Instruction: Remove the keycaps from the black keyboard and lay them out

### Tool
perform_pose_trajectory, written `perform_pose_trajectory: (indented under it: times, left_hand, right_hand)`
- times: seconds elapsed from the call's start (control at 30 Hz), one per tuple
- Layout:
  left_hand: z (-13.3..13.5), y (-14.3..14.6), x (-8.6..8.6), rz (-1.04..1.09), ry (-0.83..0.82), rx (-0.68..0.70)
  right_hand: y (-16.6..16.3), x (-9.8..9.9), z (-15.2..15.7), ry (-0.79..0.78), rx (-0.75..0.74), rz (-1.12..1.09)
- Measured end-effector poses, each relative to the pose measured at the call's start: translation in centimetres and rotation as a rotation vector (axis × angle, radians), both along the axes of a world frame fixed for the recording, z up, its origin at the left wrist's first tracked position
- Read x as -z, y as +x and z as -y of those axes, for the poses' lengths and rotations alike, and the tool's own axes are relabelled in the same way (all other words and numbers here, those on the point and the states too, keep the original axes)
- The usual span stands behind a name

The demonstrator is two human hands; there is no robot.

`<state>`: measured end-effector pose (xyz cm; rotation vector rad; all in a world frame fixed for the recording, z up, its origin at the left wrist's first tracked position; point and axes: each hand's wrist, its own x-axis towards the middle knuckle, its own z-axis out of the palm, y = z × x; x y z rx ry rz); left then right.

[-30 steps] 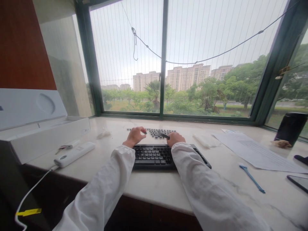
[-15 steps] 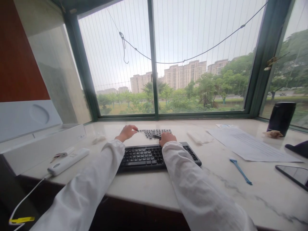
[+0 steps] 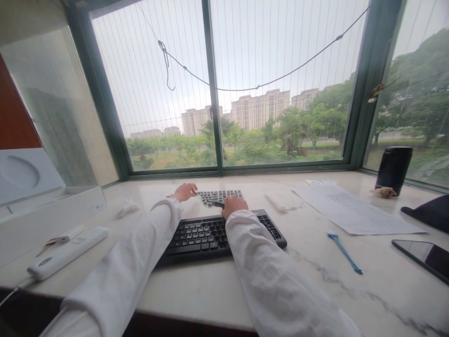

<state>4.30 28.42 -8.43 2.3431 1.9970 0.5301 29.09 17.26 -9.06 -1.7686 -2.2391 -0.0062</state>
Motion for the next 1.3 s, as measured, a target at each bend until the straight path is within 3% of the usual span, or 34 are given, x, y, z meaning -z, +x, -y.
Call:
perform_pose_trajectory:
  times: [0.53, 1.3]
  left_hand:
    - [-2.3, 0.8, 1.6, 0.003, -0.047, -0.073]
    - [-2.5, 0.4, 1.8, 0.035, -0.087, -0.06]
  right_hand:
    - [0.0, -0.1, 0.1, 0.0, 0.022, 0.021]
    - [-0.1, -0.1, 0.1, -0.008, 0.037, 0.018]
